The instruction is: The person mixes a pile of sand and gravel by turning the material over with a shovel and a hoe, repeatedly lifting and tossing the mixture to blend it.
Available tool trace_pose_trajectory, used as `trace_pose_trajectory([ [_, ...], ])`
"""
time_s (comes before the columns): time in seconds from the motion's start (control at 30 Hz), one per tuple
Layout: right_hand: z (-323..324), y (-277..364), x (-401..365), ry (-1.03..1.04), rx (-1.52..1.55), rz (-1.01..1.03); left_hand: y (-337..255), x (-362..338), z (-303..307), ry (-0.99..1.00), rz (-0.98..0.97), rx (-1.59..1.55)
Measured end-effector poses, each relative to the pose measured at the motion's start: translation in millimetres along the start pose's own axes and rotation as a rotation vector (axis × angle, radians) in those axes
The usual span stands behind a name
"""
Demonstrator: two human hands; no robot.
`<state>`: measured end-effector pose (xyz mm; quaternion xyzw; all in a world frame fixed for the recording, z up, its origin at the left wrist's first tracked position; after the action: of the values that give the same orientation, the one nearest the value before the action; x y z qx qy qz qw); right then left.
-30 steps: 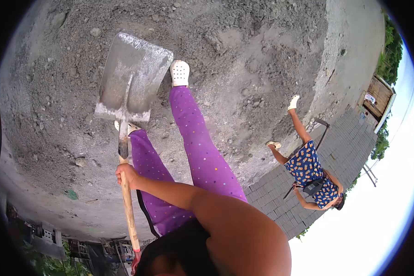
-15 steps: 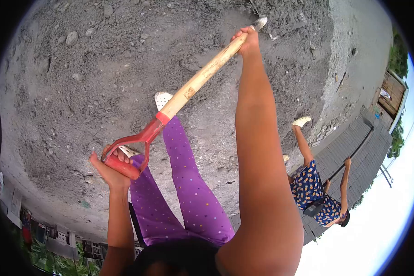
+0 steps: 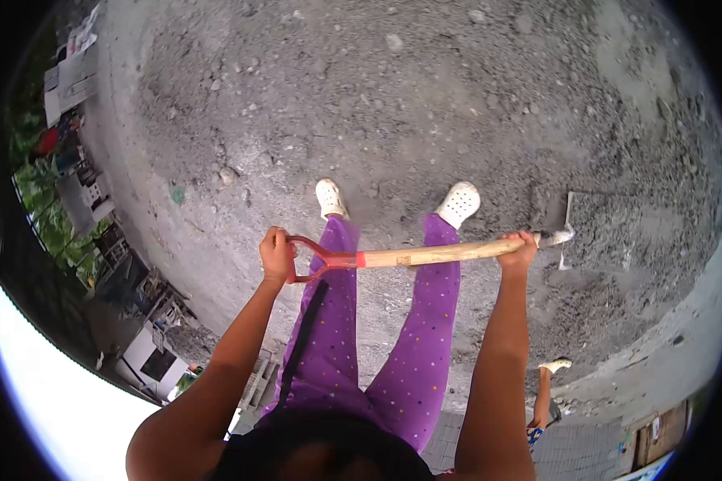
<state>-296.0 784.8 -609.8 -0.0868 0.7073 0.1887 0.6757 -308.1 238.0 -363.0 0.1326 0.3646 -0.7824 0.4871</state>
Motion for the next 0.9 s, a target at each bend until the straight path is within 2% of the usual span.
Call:
trace_pose_trajectory([
  [0.03,-7.0,-29.3,-5.0,0.052,-0.029,-0.002,7.8,10.1,29.5,-0.031,0.000,0.053],
  [0.1,-13.8,-88.8,-17.0,0.035,-0.053,-0.086,33.8,29.5,81.8,-0.054,0.037,0.116],
  [0.17,-16.9,-134.0,-36.5,-0.004,-0.118,-0.080,58.9,38.4,126.7,-0.076,0.083,0.181],
  [0.23,-4.9,-172.9,-41.5,-0.066,-0.162,-0.086,121.8,45.9,161.6,-0.050,0.172,0.135],
  [0.33,7.3,-224.6,-48.2,-0.066,-0.312,-0.052,227.0,24.3,208.1,-0.036,0.429,0.013],
  [0.37,-3.9,-238.4,-65.4,-0.074,-0.369,-0.033,257.0,13.2,223.4,-0.065,0.501,-0.039],
  [0.5,-89.0,-315.7,-118.3,0.067,-0.453,-0.012,352.0,1.1,269.6,-0.086,0.591,-0.275],
  [0.53,-110.2,-334.1,-132.7,0.078,-0.512,0.036,371.1,-3.3,276.6,-0.075,0.653,-0.322],
  [0.57,-127.8,-344.3,-141.9,0.054,-0.609,0.180,390.4,-11.1,282.7,-0.051,0.717,-0.363],
  [0.6,-146.8,-370.7,-157.8,0.049,-0.635,0.150,420.8,-24.1,283.7,-0.025,0.816,-0.401],
  [0.63,-168.7,-394.3,-178.4,0.057,-0.674,0.209,451.8,-41.0,277.7,0.009,0.917,-0.438],
  [0.67,-189.2,-424.8,-190.8,0.154,-0.692,0.150,473.6,-61.1,269.8,0.087,1.005,-0.455],
  [0.7,-212.4,-452.8,-225.1,0.145,-0.756,0.213,494.9,-88.0,263.2,0.168,1.098,-0.463],
  [0.73,-230.4,-484.0,-247.3,0.182,-0.824,0.189,516.1,-116.7,251.4,0.299,1.155,-0.482],
  [0.77,-252.6,-518.2,-280.7,0.270,-0.868,0.161,531.8,-143.1,237.0,0.427,1.203,-0.508],
  [0.8,-277.4,-552.3,-326.4,0.319,-0.910,0.149,534.7,-176.9,216.1,0.534,1.303,-0.776],
  [0.83,-298.7,-589.6,-368.9,0.475,-0.980,0.047,526.1,-201.6,199.4,0.634,1.398,-1.053],
  [0.9,-318.8,-641.3,-431.6,0.733,-1.156,0.016,519.3,-220.5,210.9,0.634,1.375,-0.981],
])
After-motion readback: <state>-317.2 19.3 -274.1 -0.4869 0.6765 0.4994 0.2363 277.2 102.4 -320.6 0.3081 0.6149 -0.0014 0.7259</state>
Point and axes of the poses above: each hand's wrist, its own x-axis towards the middle knuckle, its own z-axis out of the back of the hand, y = z × x, the point moved 9 cm from there along x, towards the middle knuckle, and after that the axes turned 1 degree about z, right-handed, at the moved point
